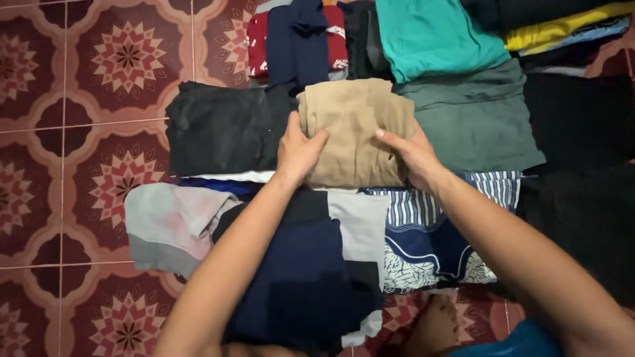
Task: The person picks up folded clothes from a pile on the floor and places them into a drawer. They handle several items one by one, including a light gray garment, a black garment, a beige garment, and a camouflage-patterned garment, placing each into the drawer.
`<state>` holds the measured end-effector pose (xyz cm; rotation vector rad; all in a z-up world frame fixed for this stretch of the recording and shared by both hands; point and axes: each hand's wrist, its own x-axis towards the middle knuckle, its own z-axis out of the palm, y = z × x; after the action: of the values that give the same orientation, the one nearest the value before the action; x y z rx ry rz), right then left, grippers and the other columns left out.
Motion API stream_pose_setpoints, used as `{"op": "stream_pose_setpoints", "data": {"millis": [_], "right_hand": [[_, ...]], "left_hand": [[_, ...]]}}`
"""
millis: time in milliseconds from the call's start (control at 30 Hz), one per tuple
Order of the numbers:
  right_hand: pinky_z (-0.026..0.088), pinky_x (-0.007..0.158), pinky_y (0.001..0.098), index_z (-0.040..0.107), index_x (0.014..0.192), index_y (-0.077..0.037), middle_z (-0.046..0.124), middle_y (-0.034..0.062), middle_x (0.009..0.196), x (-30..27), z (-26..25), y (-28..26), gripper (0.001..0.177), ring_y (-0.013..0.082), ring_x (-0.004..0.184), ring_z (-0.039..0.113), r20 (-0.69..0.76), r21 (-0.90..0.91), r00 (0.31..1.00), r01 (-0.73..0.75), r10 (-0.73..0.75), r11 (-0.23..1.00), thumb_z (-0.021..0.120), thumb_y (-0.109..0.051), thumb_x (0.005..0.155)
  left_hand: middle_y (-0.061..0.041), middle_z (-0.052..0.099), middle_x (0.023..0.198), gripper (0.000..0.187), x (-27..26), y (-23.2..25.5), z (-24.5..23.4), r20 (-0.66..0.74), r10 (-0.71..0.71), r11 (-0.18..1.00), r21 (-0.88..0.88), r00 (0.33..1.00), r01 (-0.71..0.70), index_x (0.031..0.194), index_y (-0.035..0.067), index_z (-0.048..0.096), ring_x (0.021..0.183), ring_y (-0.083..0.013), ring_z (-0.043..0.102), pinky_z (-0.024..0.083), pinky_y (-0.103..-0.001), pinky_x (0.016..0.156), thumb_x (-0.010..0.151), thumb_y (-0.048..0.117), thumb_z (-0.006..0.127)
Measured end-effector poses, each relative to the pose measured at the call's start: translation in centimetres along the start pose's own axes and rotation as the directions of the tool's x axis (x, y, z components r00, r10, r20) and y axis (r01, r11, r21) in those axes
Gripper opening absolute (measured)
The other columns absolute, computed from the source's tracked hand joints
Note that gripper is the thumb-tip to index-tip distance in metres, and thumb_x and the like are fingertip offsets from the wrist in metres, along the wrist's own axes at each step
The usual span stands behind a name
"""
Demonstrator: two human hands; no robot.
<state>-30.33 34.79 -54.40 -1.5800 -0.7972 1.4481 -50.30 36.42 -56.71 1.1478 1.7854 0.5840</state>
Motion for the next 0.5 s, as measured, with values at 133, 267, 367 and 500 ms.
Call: {"op": "stream_pose_setpoints", "data": {"millis": [133,267,367,500], "right_hand": [[0.049,0.104,0.0569,0.041,0.150,-0.001,0.053,0.0276,0.145,1.4,-1.2,1.4,0.095,0.0397,0.132,0.054,0.041,0.045,0.998,-0.051,0.049,0.998,0.091,-0.020,0.072],[0.057,0.091,0.0510,0.056,0.141,-0.004,0.066,0.0195,0.129,3.2,-2.4,2.3,0.080,0.0325,0.114,0.066,0.038,0.098,0.999,0.024,-0.028,0.995,0.091,-0.013,0.070],[0.060,0.088,0.0494,0.056,0.141,-0.005,0.068,0.0169,0.128,3.3,-2.7,0.9,0.077,0.0300,0.110,0.068,0.057,0.176,0.992,0.102,-0.113,0.979,0.089,-0.010,0.071],[0.064,0.082,0.0421,0.056,0.141,-0.007,0.071,0.0111,0.126,3.8,-3.7,0.5,0.073,0.0223,0.104,0.073,0.070,0.297,0.990,0.095,-0.121,0.950,0.087,-0.011,0.075]], "left_hand": [[-0.032,0.058,0.136,0.061,-0.9,1.6,-0.7,0.002,0.039,0.998,-0.048,0.999,-0.039,0.131,0.009,0.050,0.131,-0.0486,0.054,0.045,-0.057,0.109,0.084,0.045,0.067],[-0.028,0.062,0.131,0.059,-0.2,1.3,-1.1,-0.021,0.059,0.997,-0.057,0.998,-0.060,0.126,0.014,0.053,0.127,-0.0458,0.058,0.048,-0.056,0.106,0.083,0.050,0.071],[-0.028,0.061,0.132,0.062,-0.5,1.6,-1.5,0.019,0.091,0.974,-0.209,0.996,-0.085,0.129,0.017,0.052,0.129,-0.0466,0.057,0.049,-0.055,0.105,0.082,0.049,0.075],[-0.038,0.045,0.143,0.099,-1.9,2.9,-1.1,0.184,0.215,0.781,-0.622,0.959,-0.056,0.154,0.012,0.032,0.136,-0.0504,0.045,0.040,-0.058,0.110,0.074,0.026,0.088]]}}
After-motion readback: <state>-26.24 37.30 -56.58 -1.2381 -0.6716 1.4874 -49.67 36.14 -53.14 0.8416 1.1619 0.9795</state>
